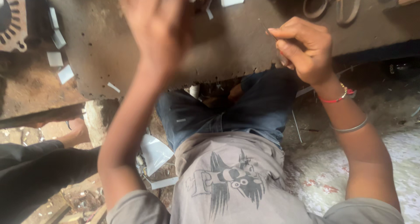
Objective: The person is inserting white insulating strips into the slots of a metal stator by hand and using a thin metal tool to seat them firmly.
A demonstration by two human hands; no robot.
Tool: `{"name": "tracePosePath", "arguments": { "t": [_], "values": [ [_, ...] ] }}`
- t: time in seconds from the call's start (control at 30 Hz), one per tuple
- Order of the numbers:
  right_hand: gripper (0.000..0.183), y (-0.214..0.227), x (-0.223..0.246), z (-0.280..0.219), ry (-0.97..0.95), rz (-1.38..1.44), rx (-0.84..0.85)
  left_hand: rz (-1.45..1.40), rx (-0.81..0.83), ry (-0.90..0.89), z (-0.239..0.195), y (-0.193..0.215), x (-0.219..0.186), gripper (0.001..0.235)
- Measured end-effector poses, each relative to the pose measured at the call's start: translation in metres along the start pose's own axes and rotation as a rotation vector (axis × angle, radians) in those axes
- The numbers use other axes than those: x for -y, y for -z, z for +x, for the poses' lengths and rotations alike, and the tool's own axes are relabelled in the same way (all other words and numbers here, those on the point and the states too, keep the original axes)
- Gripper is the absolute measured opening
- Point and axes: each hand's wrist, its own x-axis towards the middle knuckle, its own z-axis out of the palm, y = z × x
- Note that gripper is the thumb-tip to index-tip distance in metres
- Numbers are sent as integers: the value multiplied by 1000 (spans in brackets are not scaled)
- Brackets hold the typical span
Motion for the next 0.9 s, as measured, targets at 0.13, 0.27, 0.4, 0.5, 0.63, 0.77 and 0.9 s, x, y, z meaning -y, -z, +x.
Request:
{"name": "tracePosePath", "arguments": {
  "t": [0.13, 0.27, 0.4, 0.5, 0.63, 0.77, 0.9],
  "values": [
    [17, -1, 0, 0, 1, 2, -11, -56, 371, -138, -13, -5, -42, 50],
    [15, -1, -3, -2, 34, -73, -23, 18, 421, -149, -16, -16, -61, 39],
    [16, -3, -5, -5, 72, -137, -44, 100, 385, -261, -47, 19, -72, 28],
    [13, -9, -1, -7, 138, -261, -54, -54, 383, -268, -64, 35, -62, 20],
    [20, -21, 23, -13, 184, -550, 9, -232, 398, -235, -74, 37, -54, 32],
    [39, -38, 41, -13, 210, -799, 101, -117, 375, -319, -78, 32, -53, 43],
    [43, -42, 40, -9, 274, -920, 160, -123, 382, -283, -81, 31, -53, 42]
  ]
}}
